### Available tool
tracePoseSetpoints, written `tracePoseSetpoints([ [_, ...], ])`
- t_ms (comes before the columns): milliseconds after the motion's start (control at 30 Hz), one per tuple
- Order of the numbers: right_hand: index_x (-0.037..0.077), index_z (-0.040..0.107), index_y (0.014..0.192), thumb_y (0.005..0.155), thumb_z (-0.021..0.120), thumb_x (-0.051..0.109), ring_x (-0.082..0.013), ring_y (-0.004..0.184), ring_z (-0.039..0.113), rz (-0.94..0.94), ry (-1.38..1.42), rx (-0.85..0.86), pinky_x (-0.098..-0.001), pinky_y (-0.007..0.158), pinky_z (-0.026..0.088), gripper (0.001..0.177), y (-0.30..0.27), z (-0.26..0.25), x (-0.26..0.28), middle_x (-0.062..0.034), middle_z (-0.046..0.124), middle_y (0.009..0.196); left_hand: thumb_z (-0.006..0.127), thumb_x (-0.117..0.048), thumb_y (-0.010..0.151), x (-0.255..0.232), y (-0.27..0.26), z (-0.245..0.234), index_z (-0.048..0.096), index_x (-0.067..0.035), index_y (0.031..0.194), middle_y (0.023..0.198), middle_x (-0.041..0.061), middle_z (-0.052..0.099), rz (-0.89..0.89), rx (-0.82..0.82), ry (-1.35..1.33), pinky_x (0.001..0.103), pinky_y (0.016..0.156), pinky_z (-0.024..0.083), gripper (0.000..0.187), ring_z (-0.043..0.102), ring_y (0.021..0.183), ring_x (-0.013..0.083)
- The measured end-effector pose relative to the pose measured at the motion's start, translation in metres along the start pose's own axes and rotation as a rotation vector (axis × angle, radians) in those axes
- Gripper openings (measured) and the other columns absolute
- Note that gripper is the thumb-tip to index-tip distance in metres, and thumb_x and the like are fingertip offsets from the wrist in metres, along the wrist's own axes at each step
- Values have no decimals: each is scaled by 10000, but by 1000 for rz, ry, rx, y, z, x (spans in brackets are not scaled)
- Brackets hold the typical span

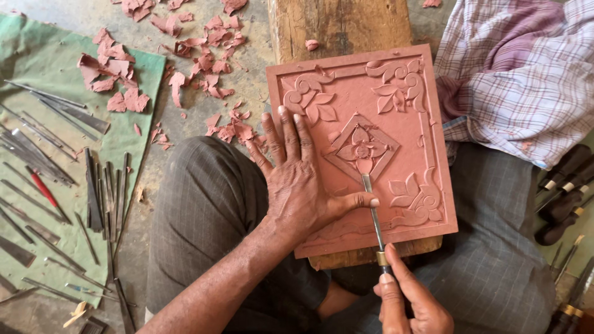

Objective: The person carves a floral design into a wooden block using a chisel, scraping away wood shavings to define petals and geometric patterns while holding the block by hand.

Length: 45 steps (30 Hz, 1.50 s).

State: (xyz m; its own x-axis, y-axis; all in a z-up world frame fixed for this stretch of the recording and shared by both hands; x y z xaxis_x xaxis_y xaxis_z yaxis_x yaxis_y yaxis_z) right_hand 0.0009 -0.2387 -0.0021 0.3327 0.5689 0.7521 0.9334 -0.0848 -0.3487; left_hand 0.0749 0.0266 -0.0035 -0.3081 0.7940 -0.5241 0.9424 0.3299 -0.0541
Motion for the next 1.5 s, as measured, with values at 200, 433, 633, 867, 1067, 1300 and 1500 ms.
tracePoseSetpoints([
  [200,158,763,1269,897,707,18,-89,607,666,-99,-78,21,-239,612,547,402,4,-5,17,-111,796,800,670,-988,500,2,2,3,-47,140,1530,1609,392,-96,-35,40,11,768,1095,-165,1688,-239,1457,554],
  [433,123,711,1287,885,680,36,-119,772,766,-254,-105,-7,-262,728,582,412,7,11,52,-120,810,943,663,-977,583,1,1,3,-37,133,1556,1626,394,-101,-20,-33,14,771,1097,-165,1634,-237,1463,563],
  [633,124,702,1290,894,676,50,-125,845,772,-234,-63,39,-268,747,605,404,7,12,45,-129,793,1042,684,-969,574,-1,1,-1,-35,134,1549,1622,400,-104,-5,-39,8,785,1085,-162,1638,-248,1454,562],
  [867,159,747,1297,932,721,57,-248,690,727,94,-161,37,-329,696,590,380,6,-3,19,-203,796,868,713,-962,492,4,5,8,-38,125,1548,1614,386,-118,-74,89,3,805,1065,-139,1691,-250,1454,551],
  [1067,138,729,1267,882,680,49,-145,829,790,-133,-107,0,-293,741,608,399,14,11,50,-153,808,1018,695,-972,645,-1,0,0,4,135,1594,1663,380,-75,-6,-95,54,778,1122,-131,1613,-216,1507,545],
  [1300,167,738,1266,878,695,78,-157,821,796,-97,-176,31,-293,783,600,399,9,-2,40,-146,833,963,686,-970,514,4,2,6,-8,133,1553,1621,386,-89,-61,30,-12,787,1078,-154,1667,-239,1466,550],
  [1500,153,736,1276,880,690,79,-164,820,800,-108,-171,28,-299,769,606,405,14,5,46,-152,823,963,670,-969,558,3,2,3,-3,142,1561,1635,386,-84,-44,-41,-29,787,1106,-148,1641,-232,1480,546],
])
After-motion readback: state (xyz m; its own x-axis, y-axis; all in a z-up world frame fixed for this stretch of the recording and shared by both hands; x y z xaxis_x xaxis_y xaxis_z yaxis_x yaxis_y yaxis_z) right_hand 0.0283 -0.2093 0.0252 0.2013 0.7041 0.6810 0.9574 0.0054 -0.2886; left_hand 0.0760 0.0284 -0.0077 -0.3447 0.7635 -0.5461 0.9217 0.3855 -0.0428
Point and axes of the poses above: each hand's wrist, its own y-axis towards the middle knuckle, its own z-axis out of the palm, x = y × z, the point moved 8 cm from there along y, towards the middle knuckle
